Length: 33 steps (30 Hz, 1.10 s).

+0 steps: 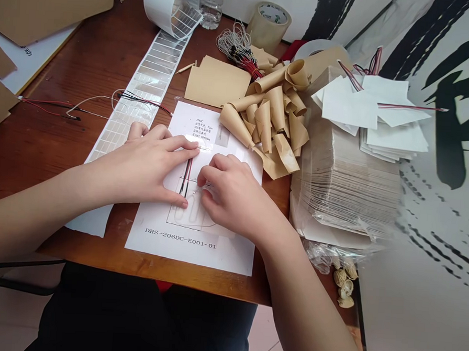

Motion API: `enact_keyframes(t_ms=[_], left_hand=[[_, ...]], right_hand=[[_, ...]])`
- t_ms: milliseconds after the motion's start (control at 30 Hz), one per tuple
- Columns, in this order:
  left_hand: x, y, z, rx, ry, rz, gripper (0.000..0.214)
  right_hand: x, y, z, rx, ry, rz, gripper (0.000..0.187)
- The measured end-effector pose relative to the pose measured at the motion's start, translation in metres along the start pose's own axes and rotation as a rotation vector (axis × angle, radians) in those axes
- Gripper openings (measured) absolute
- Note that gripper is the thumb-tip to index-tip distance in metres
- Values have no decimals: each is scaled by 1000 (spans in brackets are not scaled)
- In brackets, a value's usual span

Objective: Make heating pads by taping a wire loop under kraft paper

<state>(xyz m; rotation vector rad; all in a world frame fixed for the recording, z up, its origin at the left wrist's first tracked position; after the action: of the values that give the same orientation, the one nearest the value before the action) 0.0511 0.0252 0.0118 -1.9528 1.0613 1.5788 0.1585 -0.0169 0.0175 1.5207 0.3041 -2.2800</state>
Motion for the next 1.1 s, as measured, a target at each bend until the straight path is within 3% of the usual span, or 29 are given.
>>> enact_keyframes(t_ms=[700,1100], left_hand=[[0,0,0,-9,-1,10,81],[1,0,0,-3,1,1,82]], right_hand=[[-5,5,-3,-37,89,-119,25],[-5,7,11,-47,-4,-35,13]])
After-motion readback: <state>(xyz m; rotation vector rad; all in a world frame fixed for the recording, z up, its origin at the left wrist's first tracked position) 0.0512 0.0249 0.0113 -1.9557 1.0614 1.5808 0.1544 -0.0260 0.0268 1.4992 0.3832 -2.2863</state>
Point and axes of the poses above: each hand's wrist, its own y-axis away from the middle knuckle, its own x-axis out of the palm, z = x × y, the point moved 8 cm from there along -y, towards the middle knuckle, and after that the axes turned 5 degrees about y, right-handed, at the moved point
